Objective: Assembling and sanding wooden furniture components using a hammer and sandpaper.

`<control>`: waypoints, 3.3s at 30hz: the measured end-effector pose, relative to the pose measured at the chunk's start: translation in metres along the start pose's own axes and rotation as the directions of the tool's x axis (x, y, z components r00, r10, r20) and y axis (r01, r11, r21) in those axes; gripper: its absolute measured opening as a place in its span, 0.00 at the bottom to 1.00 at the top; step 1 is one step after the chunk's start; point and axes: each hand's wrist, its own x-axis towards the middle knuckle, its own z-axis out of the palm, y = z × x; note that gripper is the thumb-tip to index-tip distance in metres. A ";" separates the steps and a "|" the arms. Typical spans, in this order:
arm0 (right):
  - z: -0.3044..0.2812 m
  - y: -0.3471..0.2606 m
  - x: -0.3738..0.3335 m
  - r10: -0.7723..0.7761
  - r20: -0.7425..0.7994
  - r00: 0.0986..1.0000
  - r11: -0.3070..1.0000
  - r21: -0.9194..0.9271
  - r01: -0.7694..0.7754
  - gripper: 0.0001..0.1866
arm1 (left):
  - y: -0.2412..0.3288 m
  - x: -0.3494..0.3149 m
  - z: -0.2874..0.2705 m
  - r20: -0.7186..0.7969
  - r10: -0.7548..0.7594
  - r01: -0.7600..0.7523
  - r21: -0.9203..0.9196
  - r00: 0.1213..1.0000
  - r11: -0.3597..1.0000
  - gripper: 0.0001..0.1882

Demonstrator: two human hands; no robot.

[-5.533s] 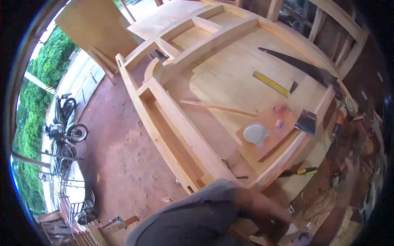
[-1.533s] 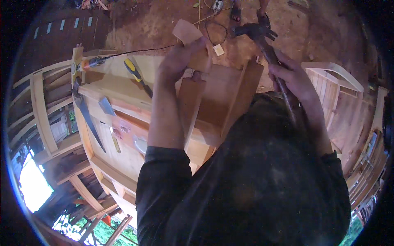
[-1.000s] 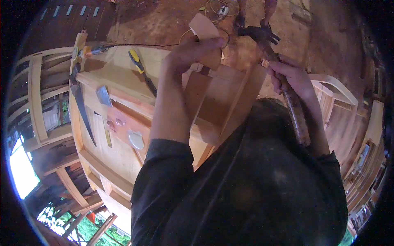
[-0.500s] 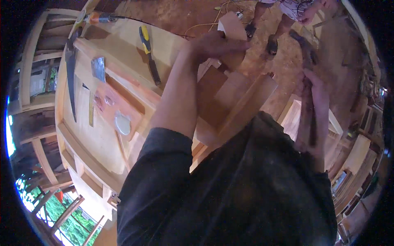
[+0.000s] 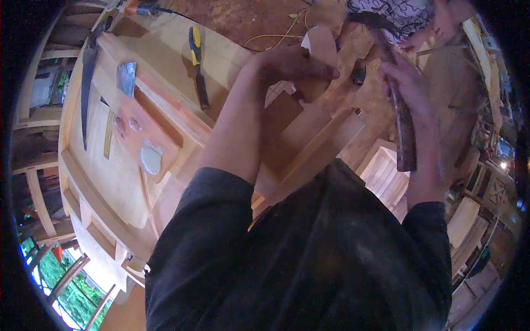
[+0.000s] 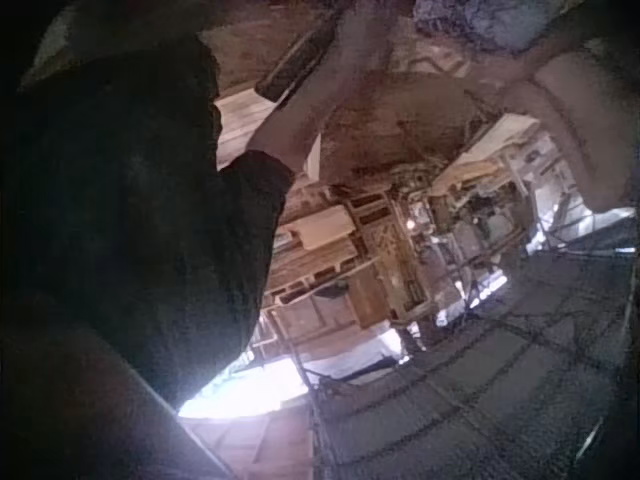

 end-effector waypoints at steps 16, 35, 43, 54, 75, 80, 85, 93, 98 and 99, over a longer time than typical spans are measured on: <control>-0.041 -0.018 0.073 -0.114 0.064 0.991 0.870 -0.476 0.130 0.23 | 0.011 -0.002 0.002 -0.041 -0.081 0.091 0.334 0.996 0.938 0.30; -0.026 -0.025 0.105 0.066 -0.115 0.991 0.876 -0.469 -0.113 0.23 | 0.026 -0.022 -0.010 0.078 -0.111 0.096 0.178 0.991 0.979 0.42; -0.025 -0.002 0.101 -0.214 0.205 0.955 0.703 -0.646 0.296 0.22 | 0.011 -0.015 -0.001 -0.020 -0.009 0.015 0.297 1.000 0.955 0.31; -0.026 -0.021 0.101 -0.190 0.102 0.976 0.716 -0.666 0.209 0.18 | 0.010 -0.011 0.001 0.055 -0.062 0.043 0.289 0.997 0.956 0.26; 0.004 -0.012 0.056 -0.249 0.186 0.951 0.818 -0.486 0.309 0.19 | 0.033 -0.003 0.016 -0.083 0.024 0.039 0.680 0.996 0.732 0.24; 0.005 0.015 0.027 0.009 0.186 0.983 0.989 -0.144 0.018 0.15 | 0.034 -0.006 0.023 0.193 0.150 -0.233 0.917 0.970 0.323 0.30; 0.012 0.033 -0.001 0.190 0.048 0.981 0.875 0.444 -0.191 0.13 | 0.021 0.007 0.019 -0.355 -0.214 0.377 0.496 0.910 0.782 0.39; 0.029 0.039 -0.048 0.374 0.117 0.920 0.823 0.416 -0.387 0.12 | 0.005 0.007 0.013 -0.539 0.115 -0.103 0.052 0.835 0.993 0.38; 0.053 0.037 -0.071 0.361 0.055 0.931 0.869 0.343 -0.357 0.14 | 0.010 0.000 0.013 -0.366 0.069 0.023 0.240 0.928 0.971 0.20; 0.056 0.033 -0.078 0.259 0.092 0.962 0.921 0.276 -0.274 0.14 | 0.012 0.003 0.011 -0.412 0.196 -0.049 0.342 0.890 0.939 0.29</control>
